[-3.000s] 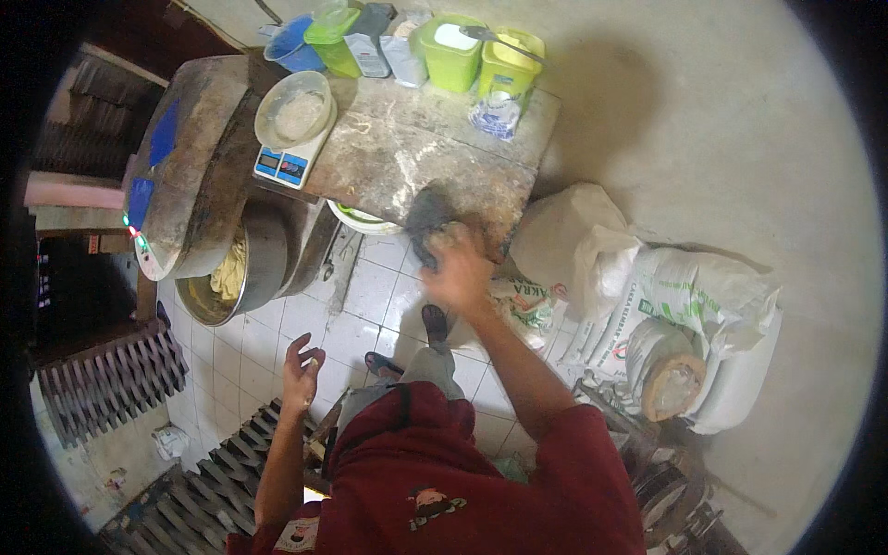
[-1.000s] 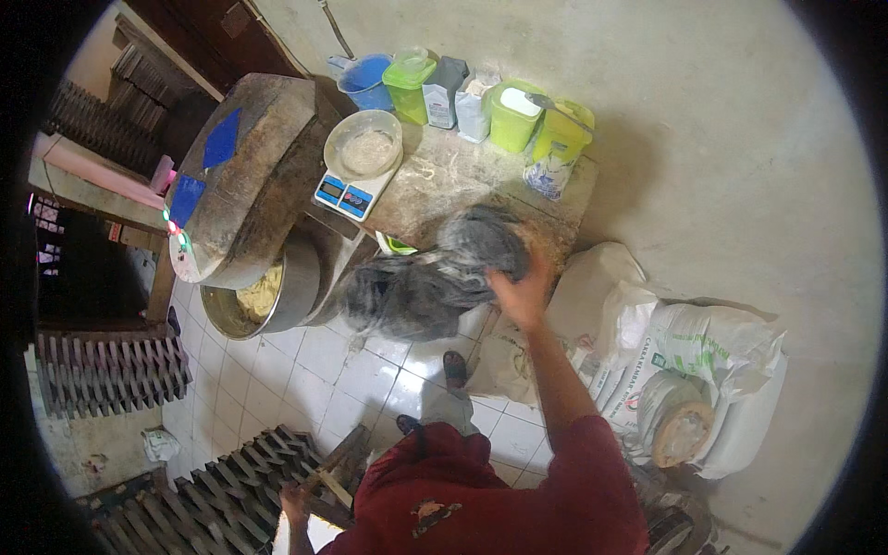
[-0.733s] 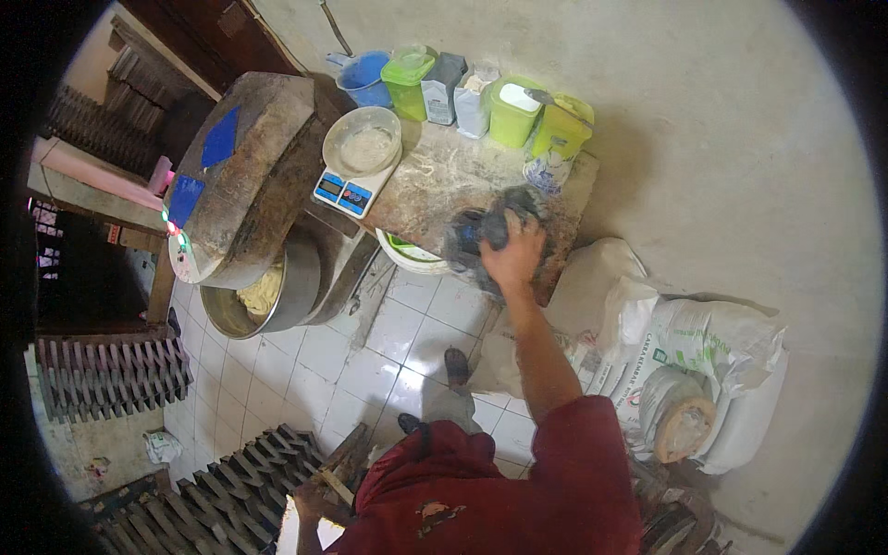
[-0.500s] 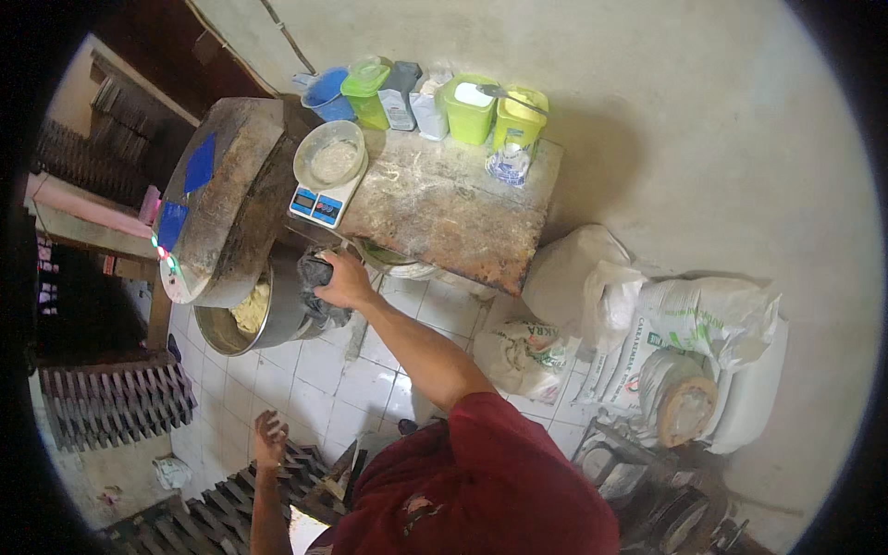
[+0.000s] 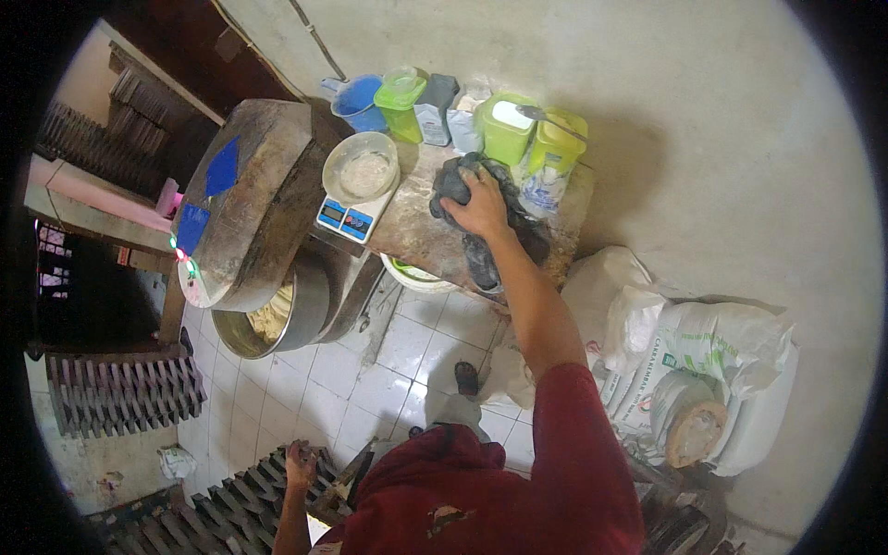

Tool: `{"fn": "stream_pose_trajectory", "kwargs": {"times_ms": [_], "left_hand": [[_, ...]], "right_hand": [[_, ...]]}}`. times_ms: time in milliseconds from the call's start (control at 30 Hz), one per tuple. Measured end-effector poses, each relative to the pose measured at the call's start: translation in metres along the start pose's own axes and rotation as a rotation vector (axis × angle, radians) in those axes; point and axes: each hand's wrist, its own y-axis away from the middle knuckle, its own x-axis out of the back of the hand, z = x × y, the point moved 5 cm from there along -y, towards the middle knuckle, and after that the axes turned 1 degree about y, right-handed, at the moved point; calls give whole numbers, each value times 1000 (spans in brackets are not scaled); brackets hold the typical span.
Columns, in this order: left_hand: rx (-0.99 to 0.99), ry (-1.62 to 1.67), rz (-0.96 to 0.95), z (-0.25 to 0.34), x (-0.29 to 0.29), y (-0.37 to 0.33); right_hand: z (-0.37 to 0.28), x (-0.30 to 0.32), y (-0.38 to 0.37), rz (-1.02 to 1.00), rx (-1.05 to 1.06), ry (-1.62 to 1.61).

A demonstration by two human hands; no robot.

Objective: The person scrapes dough from a metal tray into a large industrial mixer using a blue spatula. They then wipe the tray and a nearby table surface with a cloth. The person returns to the mixer to scrape the sides of the bowl and add water from a green scoop, continuing to scrape the dough mixture.

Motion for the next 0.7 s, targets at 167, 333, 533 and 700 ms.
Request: {"fn": "stream_pose_trajectory", "kwargs": {"times_ms": [167,333,533,700], "left_hand": [[-13,-2,0,74,20,-11],[97,-25,-108,93,-9,-5],[77,56,-67,69,-5,46],[178,9,16,20,-1,101]], "right_hand": [[-49,-40,-12,-165,-43,310],[-102,-72,8,-358,334,170],[-131,-30,90,-159,360,-329],[-51,17,10,200,113,218]]}}
